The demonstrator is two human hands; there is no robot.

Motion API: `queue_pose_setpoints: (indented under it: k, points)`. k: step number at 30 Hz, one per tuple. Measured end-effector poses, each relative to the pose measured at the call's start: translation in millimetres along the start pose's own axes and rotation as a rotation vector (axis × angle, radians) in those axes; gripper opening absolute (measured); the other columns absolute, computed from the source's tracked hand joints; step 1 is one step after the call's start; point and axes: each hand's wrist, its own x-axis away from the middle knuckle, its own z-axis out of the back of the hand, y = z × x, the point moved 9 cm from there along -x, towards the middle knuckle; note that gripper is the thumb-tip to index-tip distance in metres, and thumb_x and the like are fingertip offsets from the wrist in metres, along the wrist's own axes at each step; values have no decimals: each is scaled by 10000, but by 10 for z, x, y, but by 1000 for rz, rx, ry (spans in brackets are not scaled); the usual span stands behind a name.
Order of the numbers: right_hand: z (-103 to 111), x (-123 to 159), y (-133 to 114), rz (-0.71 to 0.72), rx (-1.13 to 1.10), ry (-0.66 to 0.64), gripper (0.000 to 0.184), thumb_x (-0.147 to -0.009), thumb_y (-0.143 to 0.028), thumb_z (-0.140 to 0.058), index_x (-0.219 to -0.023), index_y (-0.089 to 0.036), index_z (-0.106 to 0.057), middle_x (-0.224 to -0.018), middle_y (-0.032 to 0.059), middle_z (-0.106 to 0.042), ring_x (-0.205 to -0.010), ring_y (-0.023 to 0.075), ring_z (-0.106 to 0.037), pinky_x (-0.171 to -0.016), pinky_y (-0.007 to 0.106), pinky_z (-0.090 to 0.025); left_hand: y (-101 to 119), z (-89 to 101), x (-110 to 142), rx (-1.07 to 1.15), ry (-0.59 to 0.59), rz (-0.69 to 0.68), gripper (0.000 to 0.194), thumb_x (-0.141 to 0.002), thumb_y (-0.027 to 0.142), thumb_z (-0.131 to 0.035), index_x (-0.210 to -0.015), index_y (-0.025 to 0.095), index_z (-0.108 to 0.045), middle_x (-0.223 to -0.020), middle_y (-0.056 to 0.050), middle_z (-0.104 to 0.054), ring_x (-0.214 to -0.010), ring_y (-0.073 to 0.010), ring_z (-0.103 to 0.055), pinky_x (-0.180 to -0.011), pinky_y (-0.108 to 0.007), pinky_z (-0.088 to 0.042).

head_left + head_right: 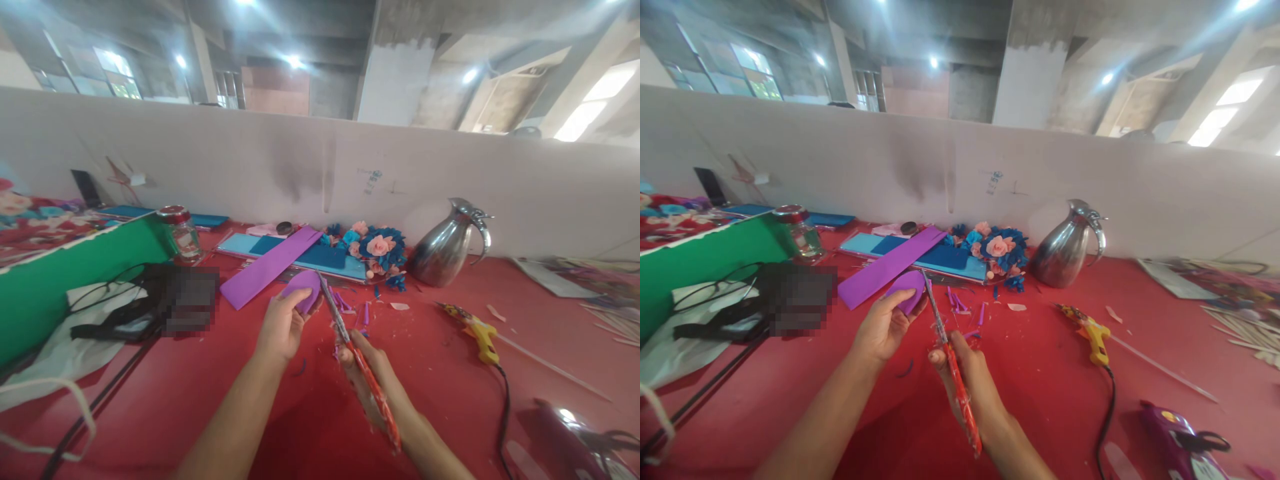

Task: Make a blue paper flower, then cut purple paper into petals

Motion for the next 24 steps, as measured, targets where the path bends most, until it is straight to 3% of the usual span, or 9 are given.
queue_pose_setpoints:
  k: [7, 10, 14, 18, 24]
  points:
    - [36, 0, 94, -51, -71, 57, 380, -864, -570, -482, -784, -198, -490, -563, -68, -324, -469, 70, -277, -403, 190, -199, -17, 99, -65, -63, 45, 46, 130, -592, 65, -712, -703, 126, -681, -715, -36, -710, -683, -153, -667, -621, -251, -548]
    - [109, -25, 207, -120, -230, 126, 389, -871, -598, -448, -874, -210, -486, -589, -71, -373, -415, 61, -305, -372, 187, -237, -79, 143, -75, -152, 51, 85, 145, -591, 74, -734, -717, 124, -683, -693, -25, -696, -621, -107, -634, -561, -185, -503]
    - [269, -94, 186, -101, -304, 218, 415, -775, -561, -625, -956, -211, -492, -593, -79, -405, -463, 77, -381, -434, 198, -336, -242, 103, -44, -213, 11, 176, 214, -547, 99, -800, -722, 131, -680, -644, 13, -664, -499, -45, -540, -440, -138, -407]
    - [245, -163, 217, -138, -388, 150, 465, -719, -565, -666, -970, -208, -507, -544, -90, -424, -459, 88, -398, -447, 211, -346, -339, 62, -19, -212, -19, 227, 259, -513, 117, -826, -715, 145, -667, -637, 22, -648, -494, -55, -533, -411, -152, -376]
    - [58, -173, 334, -239, -496, 22, 472, -736, -634, -579, -654, -171, -532, -457, -56, -466, -393, 70, -404, -416, 208, -311, -272, 112, -85, -280, -25, 117, 226, -549, 163, -816, -741, 167, -697, -665, 23, -645, -552, -68, -555, -514, -175, -440]
